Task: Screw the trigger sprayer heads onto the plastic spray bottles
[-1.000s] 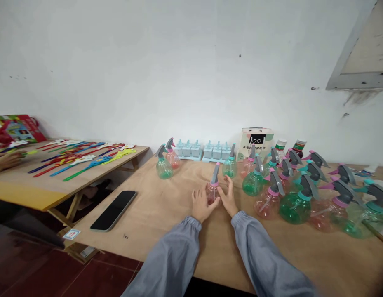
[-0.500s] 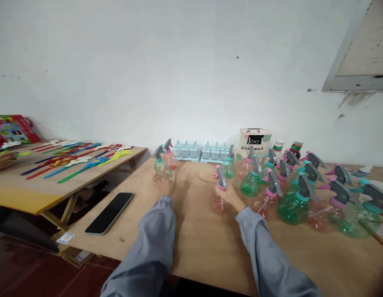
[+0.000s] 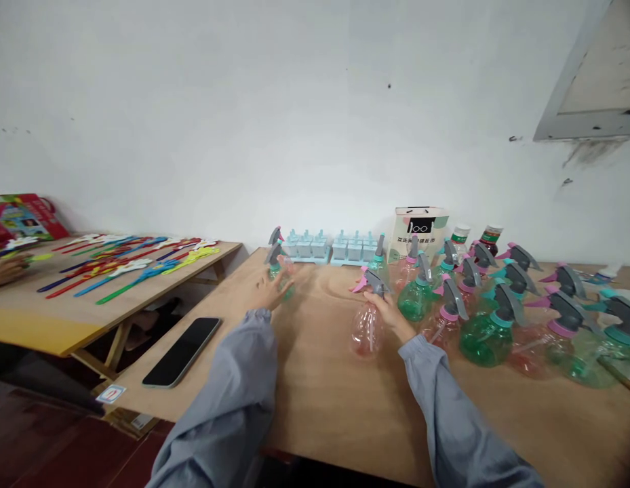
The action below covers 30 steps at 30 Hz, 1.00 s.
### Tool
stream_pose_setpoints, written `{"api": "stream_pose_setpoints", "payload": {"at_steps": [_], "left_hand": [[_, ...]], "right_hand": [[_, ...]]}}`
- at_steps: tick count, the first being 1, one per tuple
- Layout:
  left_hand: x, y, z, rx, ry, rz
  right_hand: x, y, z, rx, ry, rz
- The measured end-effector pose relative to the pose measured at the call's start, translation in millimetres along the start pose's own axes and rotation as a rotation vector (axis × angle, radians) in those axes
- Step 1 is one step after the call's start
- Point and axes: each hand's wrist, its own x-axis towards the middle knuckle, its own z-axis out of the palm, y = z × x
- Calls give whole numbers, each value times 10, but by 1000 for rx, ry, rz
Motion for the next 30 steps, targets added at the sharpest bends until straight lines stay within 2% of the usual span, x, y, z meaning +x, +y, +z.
{"api": "stream_pose_setpoints", "payload": {"at_steps": [6,10,14,22,26,30], "left_hand": [[-618,752,190,39,130,155],[-886,1018,257,-37,173,205],[-992,1047,324,-155,218,212],[-1010,957,391,-249,269,290],[-1044,911,370,-238,270,252],[-1060,859,329,-225,255,211]], "right_hand": [[-12,-88,-29,223,-121,128],[-28,-129,-13,274,-152,162],[-34,-144,-20,237,-161,189],[-7,-77,-22,219,-133,153],[-5,-7,-29,193,-81,161],[2,24,-8,160,35,90]]}}
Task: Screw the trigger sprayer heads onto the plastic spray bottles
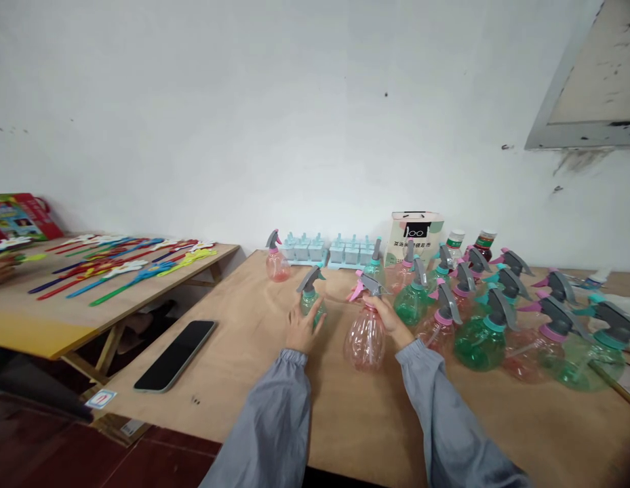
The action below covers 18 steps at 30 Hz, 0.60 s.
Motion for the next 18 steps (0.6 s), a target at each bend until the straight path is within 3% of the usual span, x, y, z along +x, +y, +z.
{"api": "stream_pose_setpoints", "payload": {"at_steps": [6,10,18], "left_hand": [[12,5,-50,10,-61,-25],[22,18,-60,21,-70,-30],[22,12,-70,41,-70,-29]], "right_hand": [[-18,-76,97,20,80,-74],[-61,-141,147,46,37,-22],[-32,-109,144,67,87,-5]]}}
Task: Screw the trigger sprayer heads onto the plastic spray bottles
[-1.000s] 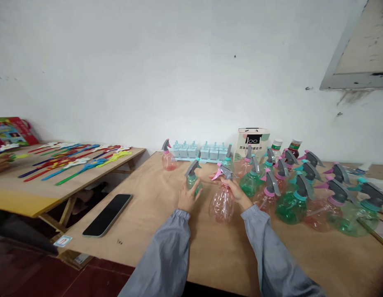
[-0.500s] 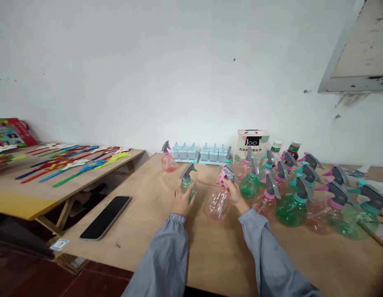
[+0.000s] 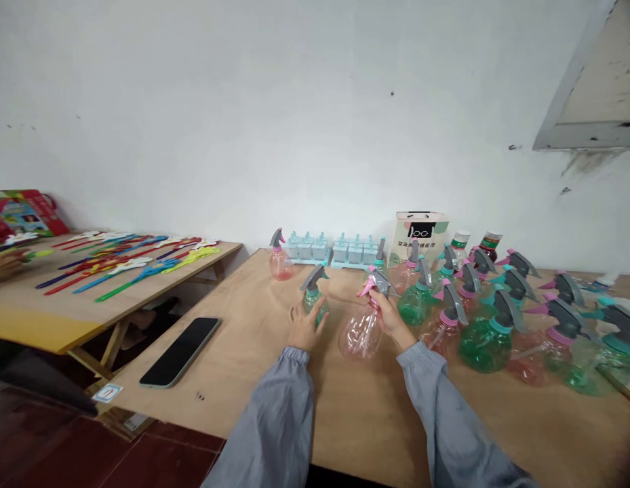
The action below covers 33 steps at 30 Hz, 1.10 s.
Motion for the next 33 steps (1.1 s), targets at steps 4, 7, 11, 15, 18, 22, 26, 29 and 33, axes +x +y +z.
{"api": "stream_pose_setpoints", "payload": {"at_steps": [4,7,11,15,18,22,26,29,33], "left_hand": [[-1,3,4,-6,-3,5],[1,3,-3,-11,-10,6],[3,8,-15,-10,-18,4],[1,9,-9,-1,-12,0],[-1,3,2,-6,-5,5],[2,-6,7,-17,-2,14],[3,-1,1,-20,-5,10],[0,4,-7,-23,0,8],[0,7,-10,-20,-3,3]], "right_hand": [[-28,-13,-15,-5,-90,61],[-55,-25,-17,8,-130,54],[-74,-25,-23,-1,-212,91],[-63,-14,-32,-9,-248,106],[-44,9,-36,-47,-168,36],[-30,43,-41,-77,-76,-69],[-40,35,-24,-168,-127,-101],[-65,-5,-4,-234,-140,-137],[-85,-43,-8,-281,-52,-246]]}}
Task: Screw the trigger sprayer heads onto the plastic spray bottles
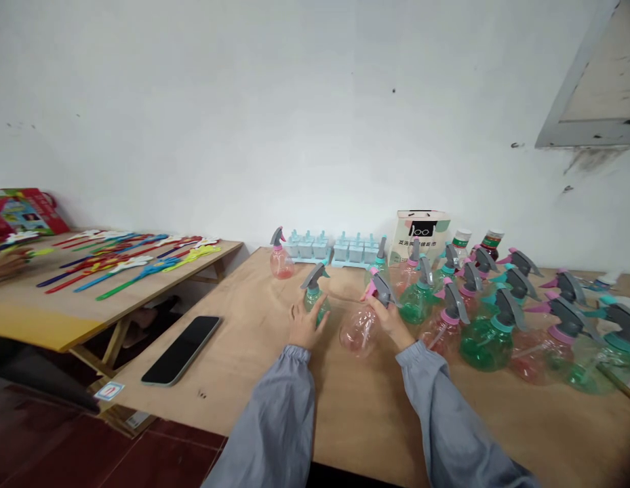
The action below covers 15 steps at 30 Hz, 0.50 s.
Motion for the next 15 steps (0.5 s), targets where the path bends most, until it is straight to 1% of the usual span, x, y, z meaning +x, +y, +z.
{"api": "stream_pose_setpoints", "payload": {"at_steps": [5,9,12,15], "left_hand": [[6,-3,11,14,-6,9],[3,-11,20,24,-1,13],[-1,-14,17,25,-1,15],[-2,-8,7,20,-3,16]], "right_hand": [[65,102,-26,-63,158,-42],[123,216,-78,-184,294,-16],[128,252,-117,-273,332,-2],[114,284,-128,-325,352,-55]]}}
